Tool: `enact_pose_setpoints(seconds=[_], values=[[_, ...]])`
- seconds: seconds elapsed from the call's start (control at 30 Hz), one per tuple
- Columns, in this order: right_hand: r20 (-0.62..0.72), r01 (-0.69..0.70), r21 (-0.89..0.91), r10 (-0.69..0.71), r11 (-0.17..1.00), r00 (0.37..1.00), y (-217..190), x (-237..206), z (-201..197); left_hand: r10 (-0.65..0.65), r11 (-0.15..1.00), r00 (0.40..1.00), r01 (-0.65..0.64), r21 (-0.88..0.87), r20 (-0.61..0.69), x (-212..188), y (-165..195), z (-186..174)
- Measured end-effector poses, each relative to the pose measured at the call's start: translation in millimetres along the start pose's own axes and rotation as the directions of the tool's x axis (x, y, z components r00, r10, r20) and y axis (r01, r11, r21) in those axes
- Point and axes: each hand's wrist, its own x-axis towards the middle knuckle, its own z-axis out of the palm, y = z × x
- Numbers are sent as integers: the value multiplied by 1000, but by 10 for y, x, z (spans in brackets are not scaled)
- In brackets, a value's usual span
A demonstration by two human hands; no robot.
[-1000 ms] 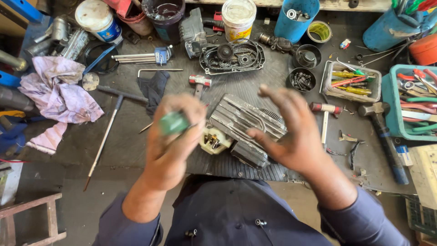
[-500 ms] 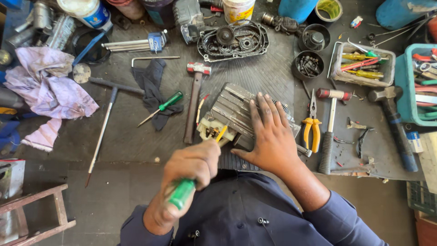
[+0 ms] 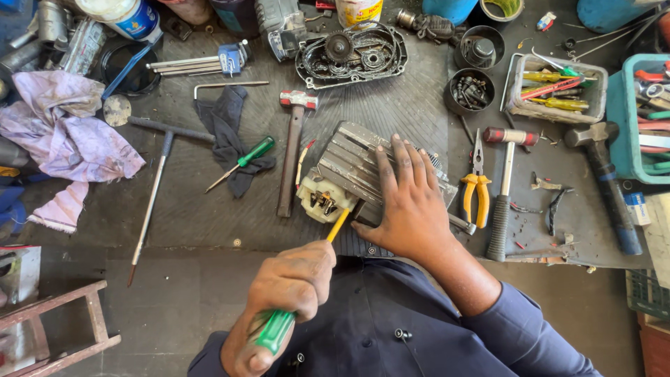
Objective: The person works on a small engine crankcase at a cluttered workbench, prying and unscrewing components by hand, driving a screwdriver and tapping parts with a mallet, and fitting crankcase halves together. They carry the engine housing to a bench vise and continue working on it with a screwdriver and wrench.
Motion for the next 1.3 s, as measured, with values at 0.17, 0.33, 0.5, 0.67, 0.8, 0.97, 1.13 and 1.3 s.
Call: enact_pose_setpoints(seconds=[0.17,0.33,0.5,0.67,0.8,0.97,1.13,1.3], values=[[0,-7,-8,7,1000,1000,27,0,-25,16,1000,997,-15,9,-72,55,16,22],[2,2,15,-2,1000,1000,58,-12,-45,-95,995,979,89,-38,-180,178,37,71],[-10,17,14,-16,1000,1000,107,-26,-28,-160,986,964,144,-89,-213,572,-31,70],[-44,20,50,-17,999,999,147,-31,11,-151,987,964,136,-86,-219,1106,-130,71],[-53,-22,23,23,999,998,145,-21,35,-154,988,957,149,-41,-244,1466,-352,151],[-46,-33,41,35,999,998,177,6,43,-161,987,954,152,-54,-253,1869,-813,211],[-68,-37,93,44,995,997,235,25,62,-140,990,960,133,-46,-240,2154,-1116,141],[-43,-41,75,45,996,998,244,59,47,-259,964,954,245,-103,-154,2128,-1160,99]])
